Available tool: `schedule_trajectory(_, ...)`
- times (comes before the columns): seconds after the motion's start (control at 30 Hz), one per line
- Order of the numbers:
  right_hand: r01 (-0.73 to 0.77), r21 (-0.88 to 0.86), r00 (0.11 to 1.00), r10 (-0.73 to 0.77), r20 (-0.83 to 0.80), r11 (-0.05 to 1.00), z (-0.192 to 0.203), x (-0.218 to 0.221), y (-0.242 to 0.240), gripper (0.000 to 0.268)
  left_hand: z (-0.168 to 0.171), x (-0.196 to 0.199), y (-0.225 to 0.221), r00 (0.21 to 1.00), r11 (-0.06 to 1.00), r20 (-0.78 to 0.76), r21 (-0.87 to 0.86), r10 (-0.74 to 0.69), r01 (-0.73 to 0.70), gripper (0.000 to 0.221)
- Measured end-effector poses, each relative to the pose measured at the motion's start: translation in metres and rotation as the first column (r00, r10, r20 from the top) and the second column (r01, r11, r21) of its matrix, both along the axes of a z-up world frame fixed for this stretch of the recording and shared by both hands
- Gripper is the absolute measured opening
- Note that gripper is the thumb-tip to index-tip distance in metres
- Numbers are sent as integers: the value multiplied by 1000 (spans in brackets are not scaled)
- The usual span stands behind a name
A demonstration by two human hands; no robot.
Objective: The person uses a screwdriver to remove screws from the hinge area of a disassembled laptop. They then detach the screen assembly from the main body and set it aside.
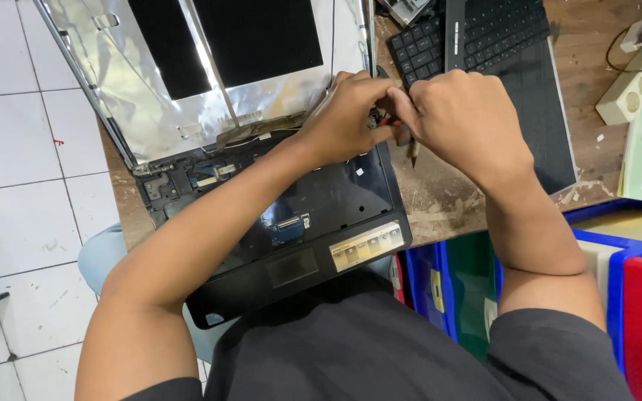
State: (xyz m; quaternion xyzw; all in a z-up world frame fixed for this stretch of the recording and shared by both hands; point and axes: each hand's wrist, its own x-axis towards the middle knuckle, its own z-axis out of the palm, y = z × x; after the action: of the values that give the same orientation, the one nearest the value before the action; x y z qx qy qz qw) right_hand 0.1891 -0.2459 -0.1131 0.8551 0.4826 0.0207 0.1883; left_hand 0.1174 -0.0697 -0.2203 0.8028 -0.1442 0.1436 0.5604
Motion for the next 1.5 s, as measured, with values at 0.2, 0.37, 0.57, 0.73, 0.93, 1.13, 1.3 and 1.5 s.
schedule_trajectory(0.2,-88,-4,967,85,-241,996,51,-9,-1,33,-6,13,7,992,990,-65,87,-104,110,18)
schedule_trajectory(0.37,-17,-5,942,14,-336,1000,30,1,-3,21,-2,12,17,990,972,52,199,-135,122,17)
schedule_trajectory(0.57,106,-30,904,-109,-414,994,32,-4,0,33,1,6,24,989,959,-20,243,-146,147,16)
schedule_trajectory(0.73,166,-57,899,-175,-402,984,31,-5,-1,35,4,3,40,996,968,37,241,-80,69,23)
schedule_trajectory(0.93,29,188,901,56,-429,982,15,4,-14,23,-6,7,50,994,899,72,425,81,-104,26)
schedule_trajectory(1.13,-19,439,868,233,-439,898,17,4,-34,16,-10,7,48,998,879,-21,476,59,-41,16)
schedule_trajectory(1.3,-33,448,838,269,-475,893,18,2,-34,16,-9,4,47,999,857,-32,515,43,-20,21)
schedule_trajectory(1.5,-13,459,832,265,-488,888,4,7,-30,15,-16,7,46,998,823,-29,567,52,-26,23)
